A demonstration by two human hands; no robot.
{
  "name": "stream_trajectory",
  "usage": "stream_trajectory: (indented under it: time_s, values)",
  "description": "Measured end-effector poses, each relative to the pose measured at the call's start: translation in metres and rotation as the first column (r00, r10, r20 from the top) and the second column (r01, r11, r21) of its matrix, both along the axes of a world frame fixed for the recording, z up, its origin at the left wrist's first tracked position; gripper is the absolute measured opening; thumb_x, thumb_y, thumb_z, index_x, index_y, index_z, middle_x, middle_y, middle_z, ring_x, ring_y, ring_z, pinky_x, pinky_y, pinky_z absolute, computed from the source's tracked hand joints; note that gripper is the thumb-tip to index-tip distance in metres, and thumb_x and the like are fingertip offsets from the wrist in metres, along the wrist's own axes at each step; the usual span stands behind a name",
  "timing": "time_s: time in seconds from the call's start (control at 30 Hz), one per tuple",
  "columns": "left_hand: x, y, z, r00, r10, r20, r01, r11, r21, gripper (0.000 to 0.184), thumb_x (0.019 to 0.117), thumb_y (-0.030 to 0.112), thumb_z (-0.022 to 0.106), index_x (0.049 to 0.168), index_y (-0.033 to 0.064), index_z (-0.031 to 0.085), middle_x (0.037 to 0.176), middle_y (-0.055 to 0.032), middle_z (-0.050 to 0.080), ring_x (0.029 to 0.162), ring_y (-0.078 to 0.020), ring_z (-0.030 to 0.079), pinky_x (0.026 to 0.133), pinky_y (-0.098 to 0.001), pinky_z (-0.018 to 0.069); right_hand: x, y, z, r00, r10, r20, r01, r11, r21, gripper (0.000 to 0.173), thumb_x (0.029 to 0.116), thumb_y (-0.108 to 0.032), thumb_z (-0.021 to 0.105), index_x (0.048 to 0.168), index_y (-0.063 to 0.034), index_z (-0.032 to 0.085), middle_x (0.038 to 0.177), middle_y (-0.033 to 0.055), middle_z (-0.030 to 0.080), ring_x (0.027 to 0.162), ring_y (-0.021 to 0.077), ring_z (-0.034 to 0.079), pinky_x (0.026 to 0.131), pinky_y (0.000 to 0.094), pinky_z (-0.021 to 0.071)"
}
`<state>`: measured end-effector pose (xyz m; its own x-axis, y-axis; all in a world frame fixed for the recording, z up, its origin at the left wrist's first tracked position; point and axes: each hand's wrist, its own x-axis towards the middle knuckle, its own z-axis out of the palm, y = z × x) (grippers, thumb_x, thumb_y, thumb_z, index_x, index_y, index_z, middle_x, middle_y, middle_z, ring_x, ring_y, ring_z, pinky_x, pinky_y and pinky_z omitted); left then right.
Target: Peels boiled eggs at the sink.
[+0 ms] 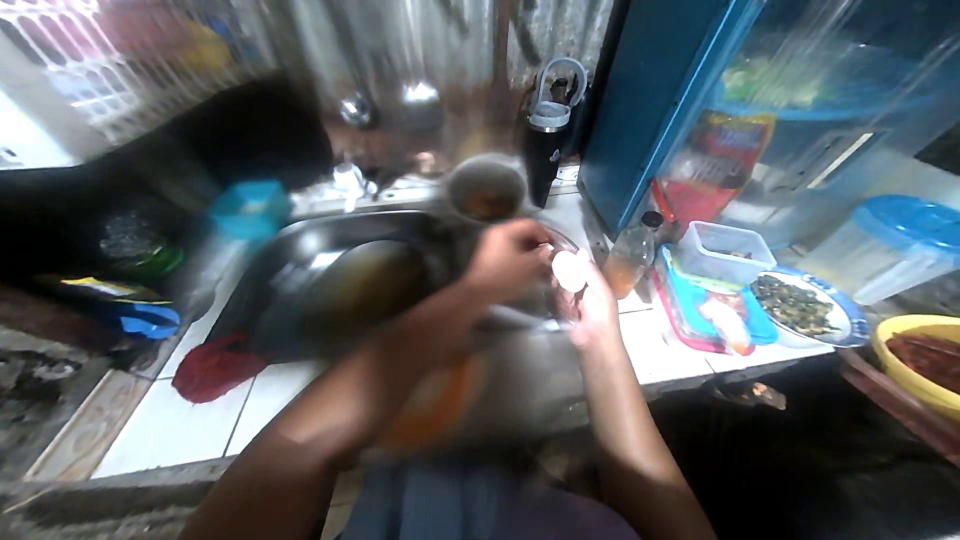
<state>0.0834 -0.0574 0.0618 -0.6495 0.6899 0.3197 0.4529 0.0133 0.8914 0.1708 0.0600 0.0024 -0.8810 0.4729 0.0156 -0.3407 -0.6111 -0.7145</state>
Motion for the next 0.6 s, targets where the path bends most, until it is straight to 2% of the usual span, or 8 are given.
stream_trajectory:
  time_s: [0.13, 0.23, 0.3, 0.37, 0.43, 0.47, 0.53, 0.6]
  values:
    - [-0.009, 0.000, 0.000, 0.982, 0.099, -0.162, -0.130, 0.972, -0.194, 0.013, 0.0925, 0.007, 0.074, 0.103, 0.0005, 0.071, 0.090, -0.0083, 0.070, 0.078, -0.0134, 0.066, 0.076, -0.0334, 0.0558, 0.000, 0.002, 0.002, 0.996, 0.047, 0.071, -0.049, 0.999, 0.017, 0.056, 0.1134, -0.040, 0.016, 0.091, -0.0073, 0.055, 0.068, 0.0041, 0.065, 0.040, 0.0015, 0.044, 0.036, 0.0135, 0.0331]
    - [-0.013, 0.003, -0.002, 0.984, -0.008, -0.178, -0.068, 0.906, -0.418, 0.024, 0.0962, 0.001, 0.065, 0.120, 0.0009, 0.071, 0.114, -0.0175, 0.071, 0.105, -0.0283, 0.068, 0.097, -0.0486, 0.0520, -0.005, -0.001, 0.007, 0.971, -0.056, 0.231, 0.052, 0.998, 0.021, 0.048, 0.1136, -0.040, 0.025, 0.102, -0.0041, 0.056, 0.076, 0.0062, 0.068, 0.042, 0.0012, 0.043, 0.038, 0.0139, 0.0317]
    - [-0.008, 0.004, -0.005, 0.984, -0.024, -0.174, -0.044, 0.927, -0.373, 0.027, 0.0986, 0.003, 0.063, 0.124, 0.0013, 0.070, 0.126, -0.0182, 0.068, 0.118, -0.0290, 0.065, 0.105, -0.0471, 0.0483, -0.008, -0.001, 0.010, 0.946, -0.103, 0.306, 0.109, 0.994, -0.003, 0.047, 0.1125, -0.042, 0.030, 0.104, -0.0042, 0.056, 0.074, 0.0049, 0.065, 0.044, 0.0025, 0.047, 0.039, 0.0142, 0.0357]
    - [-0.004, 0.006, -0.007, 0.987, -0.031, -0.160, -0.013, 0.963, -0.268, 0.026, 0.1017, 0.008, 0.060, 0.126, 0.0007, 0.069, 0.126, -0.0179, 0.067, 0.116, -0.0266, 0.065, 0.104, -0.0433, 0.0489, -0.008, -0.002, 0.010, 0.942, -0.120, 0.312, 0.132, 0.991, -0.015, 0.042, 0.1123, -0.041, 0.032, 0.101, -0.0065, 0.055, 0.068, 0.0024, 0.060, 0.045, 0.0044, 0.050, 0.040, 0.0159, 0.0389]
    - [-0.003, 0.006, -0.011, 0.971, -0.078, -0.224, 0.035, 0.981, -0.192, 0.026, 0.1024, 0.008, 0.059, 0.125, -0.0012, 0.069, 0.121, -0.0185, 0.069, 0.110, -0.0250, 0.067, 0.100, -0.0404, 0.0519, -0.004, -0.001, 0.004, 0.972, -0.093, 0.215, 0.088, 0.995, 0.037, 0.029, 0.1125, -0.022, 0.031, 0.107, -0.0057, 0.054, 0.076, 0.0035, 0.063, 0.054, 0.0070, 0.057, 0.047, 0.0189, 0.0461]
    - [-0.004, 0.007, -0.012, 0.951, -0.108, -0.290, 0.063, 0.985, -0.162, 0.025, 0.1009, 0.006, 0.060, 0.123, -0.0027, 0.070, 0.117, -0.0197, 0.070, 0.106, -0.0257, 0.068, 0.097, -0.0401, 0.0535, -0.001, 0.000, 0.001, 0.983, -0.074, 0.166, 0.060, 0.994, 0.087, 0.021, 0.1081, -0.010, 0.033, 0.113, -0.0047, 0.052, 0.080, 0.0035, 0.064, 0.058, 0.0069, 0.059, 0.050, 0.0193, 0.0488]
    - [-0.007, 0.005, -0.012, 0.896, -0.170, -0.411, 0.121, 0.982, -0.142, 0.024, 0.0968, 0.002, 0.064, 0.118, -0.0038, 0.072, 0.112, -0.0208, 0.071, 0.102, -0.0271, 0.069, 0.095, -0.0404, 0.0548, 0.005, 0.000, 0.002, 0.986, -0.060, 0.157, 0.026, 0.976, 0.216, 0.031, 0.0989, 0.003, 0.041, 0.129, -0.0020, 0.046, 0.083, 0.0019, 0.062, 0.059, 0.0048, 0.058, 0.053, 0.0182, 0.0503]
    - [-0.009, 0.001, -0.012, 0.835, -0.187, -0.517, 0.147, 0.982, -0.118, 0.020, 0.0946, 0.002, 0.066, 0.111, -0.0028, 0.076, 0.107, -0.0193, 0.073, 0.100, -0.0275, 0.070, 0.094, -0.0416, 0.0555, 0.010, 0.000, 0.005, 0.982, -0.062, 0.177, -0.001, 0.943, 0.332, 0.039, 0.0953, 0.005, 0.046, 0.133, -0.0006, 0.043, 0.083, 0.0013, 0.060, 0.059, 0.0045, 0.057, 0.053, 0.0187, 0.0499]
